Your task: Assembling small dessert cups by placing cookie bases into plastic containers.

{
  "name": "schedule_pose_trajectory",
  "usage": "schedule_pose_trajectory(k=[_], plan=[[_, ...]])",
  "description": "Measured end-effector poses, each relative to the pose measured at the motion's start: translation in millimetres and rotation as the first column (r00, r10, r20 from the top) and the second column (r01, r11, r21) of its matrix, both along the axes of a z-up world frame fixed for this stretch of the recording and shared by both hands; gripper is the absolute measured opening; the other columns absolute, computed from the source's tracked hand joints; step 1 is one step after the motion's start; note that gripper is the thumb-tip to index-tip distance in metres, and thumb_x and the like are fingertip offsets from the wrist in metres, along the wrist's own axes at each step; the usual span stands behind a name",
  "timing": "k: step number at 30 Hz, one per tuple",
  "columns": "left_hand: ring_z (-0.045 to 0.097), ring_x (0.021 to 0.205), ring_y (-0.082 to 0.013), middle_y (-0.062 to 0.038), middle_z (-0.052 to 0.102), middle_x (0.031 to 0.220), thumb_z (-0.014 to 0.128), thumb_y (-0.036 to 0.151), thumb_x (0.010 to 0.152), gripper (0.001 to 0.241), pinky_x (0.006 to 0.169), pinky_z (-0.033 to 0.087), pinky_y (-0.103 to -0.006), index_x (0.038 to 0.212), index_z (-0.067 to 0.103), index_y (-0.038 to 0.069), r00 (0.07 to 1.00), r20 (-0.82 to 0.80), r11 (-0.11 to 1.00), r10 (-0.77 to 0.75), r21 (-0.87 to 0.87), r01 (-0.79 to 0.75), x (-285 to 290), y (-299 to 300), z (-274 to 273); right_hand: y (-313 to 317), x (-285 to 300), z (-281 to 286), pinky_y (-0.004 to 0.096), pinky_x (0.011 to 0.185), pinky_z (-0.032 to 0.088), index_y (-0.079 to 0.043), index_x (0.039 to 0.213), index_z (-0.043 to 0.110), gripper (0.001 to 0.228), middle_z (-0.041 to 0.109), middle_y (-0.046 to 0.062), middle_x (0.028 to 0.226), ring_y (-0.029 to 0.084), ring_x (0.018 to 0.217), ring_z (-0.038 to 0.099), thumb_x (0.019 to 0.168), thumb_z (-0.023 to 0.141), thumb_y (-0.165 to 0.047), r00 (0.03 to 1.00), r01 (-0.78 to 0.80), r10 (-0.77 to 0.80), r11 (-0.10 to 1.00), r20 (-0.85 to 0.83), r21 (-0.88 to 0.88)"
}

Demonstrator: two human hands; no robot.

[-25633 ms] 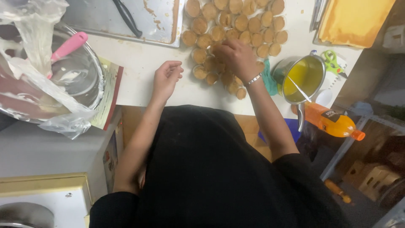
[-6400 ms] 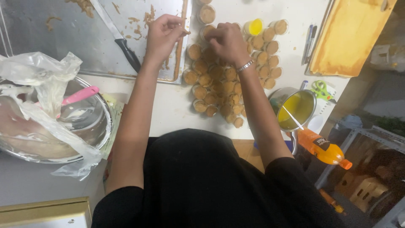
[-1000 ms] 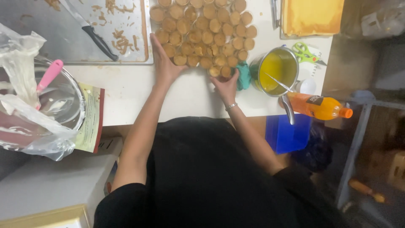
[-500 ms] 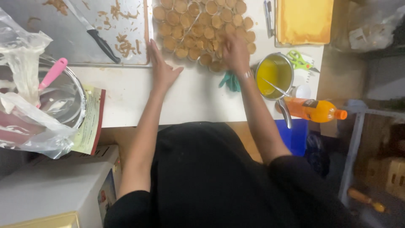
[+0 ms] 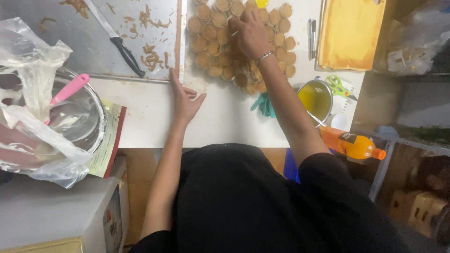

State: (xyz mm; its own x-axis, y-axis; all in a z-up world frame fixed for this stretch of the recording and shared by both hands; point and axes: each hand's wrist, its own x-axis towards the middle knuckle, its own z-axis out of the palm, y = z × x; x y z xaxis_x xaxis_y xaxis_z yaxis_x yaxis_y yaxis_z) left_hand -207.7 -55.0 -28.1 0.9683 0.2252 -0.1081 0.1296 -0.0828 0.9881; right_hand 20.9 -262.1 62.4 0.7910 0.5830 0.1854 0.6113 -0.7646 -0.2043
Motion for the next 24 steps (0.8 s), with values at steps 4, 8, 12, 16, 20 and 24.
schedule_pose_trajectory(k=[4,8,12,16,20,24], plan=[[0.067,0.087,-0.0201,-0.026,0.011,0.171,0.090,0.003,0.080,0.131,0.082,0.064,-0.0326,0.163,-0.012,0.009,1.000,-0.018,1.000,-0.012,0.013,0.013,1.8,4.5,11.4,6.4,2.4,1.4,0.045,0.087,0.049,-0.014,0.108,0.074,0.027,0.058,0.013,0.101,0.036,0.101,0.055,0.086,0.061,-0.003,1.000,-0.015,0.015,0.999,-0.011,-0.031],[0.067,0.089,-0.0199,-0.025,0.013,0.171,0.089,0.002,0.080,0.131,0.083,0.064,-0.0326,0.164,-0.011,0.009,0.999,-0.031,1.000,-0.018,0.005,0.018,-0.1,2.9,8.7,-1.3,3.3,-7.3,0.044,0.086,0.050,-0.013,0.110,0.074,0.029,0.059,0.012,0.101,0.034,0.102,0.057,0.087,0.061,-0.001,0.999,0.023,-0.023,1.000,-0.046,0.014],[0.067,0.089,-0.0199,-0.026,0.011,0.171,0.090,0.002,0.080,0.131,0.083,0.064,-0.0327,0.164,-0.011,0.010,1.000,-0.015,1.000,-0.017,0.006,0.017,0.8,3.6,8.5,-5.0,5.1,-12.9,0.043,0.085,0.050,-0.014,0.116,0.075,0.035,0.060,0.011,0.102,0.033,0.102,0.058,0.087,0.060,0.001,1.000,0.030,-0.029,0.997,-0.010,0.069],[0.066,0.089,-0.0197,-0.025,0.013,0.171,0.090,0.003,0.081,0.131,0.083,0.064,-0.0326,0.165,-0.011,0.009,1.000,-0.012,1.000,-0.022,0.007,0.022,0.4,4.0,8.3,-1.1,6.1,-10.6,0.044,0.084,0.050,-0.013,0.114,0.076,0.036,0.060,0.012,0.101,0.034,0.101,0.057,0.084,0.061,0.001,1.000,0.004,-0.005,1.000,0.031,0.018],[0.067,0.089,-0.0198,-0.025,0.012,0.171,0.090,0.002,0.081,0.131,0.082,0.064,-0.0329,0.164,-0.011,0.009,1.000,-0.013,1.000,-0.024,-0.001,0.024,2.9,5.6,12.1,-2.0,10.0,-11.7,0.045,0.084,0.049,-0.013,0.114,0.075,0.034,0.059,0.014,0.101,0.035,0.100,0.057,0.085,0.063,-0.001,1.000,0.015,-0.015,1.000,0.025,0.006],[0.066,0.090,-0.0203,-0.026,0.010,0.171,0.089,0.001,0.082,0.128,0.082,0.064,-0.0329,0.164,-0.009,0.008,0.999,0.024,1.000,-0.024,0.000,0.024,-0.6,2.8,4.9,-9.5,4.3,-6.5,0.045,0.088,0.051,-0.010,0.113,0.074,0.031,0.062,0.014,0.106,0.035,0.104,0.058,0.085,0.067,0.002,1.000,0.012,-0.014,0.996,0.021,0.091]])
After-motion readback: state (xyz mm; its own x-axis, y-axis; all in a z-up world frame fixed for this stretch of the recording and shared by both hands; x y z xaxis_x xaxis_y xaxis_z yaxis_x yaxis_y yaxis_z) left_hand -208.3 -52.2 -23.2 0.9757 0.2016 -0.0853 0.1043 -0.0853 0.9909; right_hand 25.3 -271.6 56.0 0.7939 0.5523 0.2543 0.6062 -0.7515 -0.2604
